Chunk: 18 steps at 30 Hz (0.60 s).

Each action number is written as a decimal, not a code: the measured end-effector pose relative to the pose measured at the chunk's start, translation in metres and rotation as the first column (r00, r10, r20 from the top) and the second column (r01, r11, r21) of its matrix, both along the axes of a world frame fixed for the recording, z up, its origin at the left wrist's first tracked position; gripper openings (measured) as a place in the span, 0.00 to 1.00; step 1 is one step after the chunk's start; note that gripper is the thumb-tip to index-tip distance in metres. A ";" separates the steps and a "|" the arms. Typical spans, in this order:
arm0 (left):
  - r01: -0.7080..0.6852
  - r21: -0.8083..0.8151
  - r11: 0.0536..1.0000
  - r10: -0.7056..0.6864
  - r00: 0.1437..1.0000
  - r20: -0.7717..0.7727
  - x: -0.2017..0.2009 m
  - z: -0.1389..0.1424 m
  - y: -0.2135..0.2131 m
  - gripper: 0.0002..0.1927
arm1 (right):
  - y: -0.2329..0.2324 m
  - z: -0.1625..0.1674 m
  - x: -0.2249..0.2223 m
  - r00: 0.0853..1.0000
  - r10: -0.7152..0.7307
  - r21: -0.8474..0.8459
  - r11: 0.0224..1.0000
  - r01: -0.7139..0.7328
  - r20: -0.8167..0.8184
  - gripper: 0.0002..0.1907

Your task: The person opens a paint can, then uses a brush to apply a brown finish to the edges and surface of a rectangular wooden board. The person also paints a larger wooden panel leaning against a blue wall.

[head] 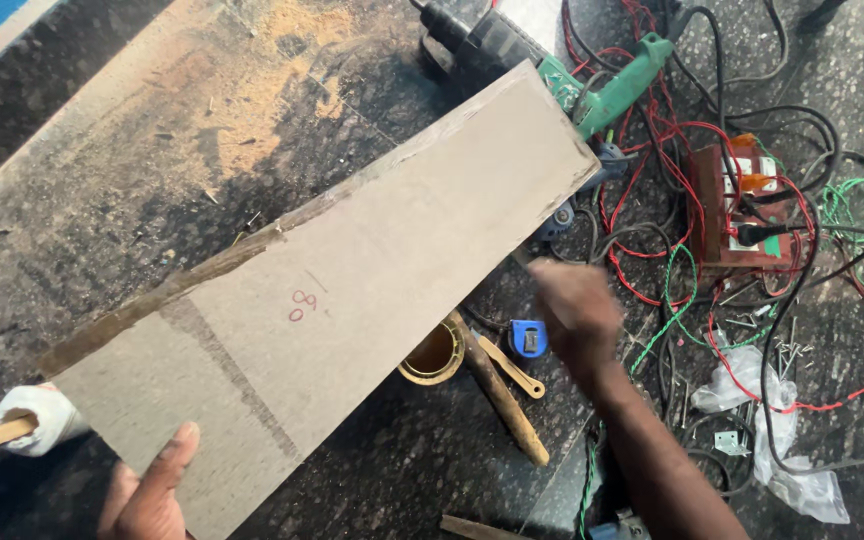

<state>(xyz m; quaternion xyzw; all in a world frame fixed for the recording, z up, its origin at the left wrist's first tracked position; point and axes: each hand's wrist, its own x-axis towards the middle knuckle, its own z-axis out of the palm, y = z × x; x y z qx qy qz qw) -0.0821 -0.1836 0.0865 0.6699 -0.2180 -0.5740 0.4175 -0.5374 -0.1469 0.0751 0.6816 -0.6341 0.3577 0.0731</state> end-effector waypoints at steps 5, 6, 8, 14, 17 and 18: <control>-0.063 -0.118 0.991 0.057 0.997 -0.051 -0.012 0.007 0.007 0.35 | -0.041 0.014 -0.047 0.958 -0.117 0.145 0.977 0.159 -0.262 0.02; -0.084 -0.145 0.986 0.070 0.993 -0.099 -0.014 0.010 0.008 0.36 | -0.046 0.013 -0.043 0.941 -0.061 0.177 0.976 0.126 -0.333 0.04; -0.081 -0.099 0.992 0.071 0.992 -0.107 -0.017 0.016 0.007 0.36 | -0.046 0.014 -0.019 0.719 -0.073 0.322 0.922 -0.215 0.691 0.17; 0.026 -0.012 1.000 -0.028 0.958 -0.286 -0.020 0.039 0.003 0.36 | 0.018 0.083 0.067 0.944 0.226 0.206 0.939 -0.277 0.241 0.14; 0.010 -0.001 1.000 -0.010 0.962 -0.273 -0.024 0.046 0.003 0.32 | 0.039 0.111 0.074 0.903 -0.033 0.376 0.915 -0.145 0.428 0.14; -0.001 0.002 1.000 0.001 0.972 -0.234 -0.024 0.048 0.001 0.30 | 0.042 0.111 0.076 0.856 -0.123 0.445 0.886 -0.134 0.501 0.13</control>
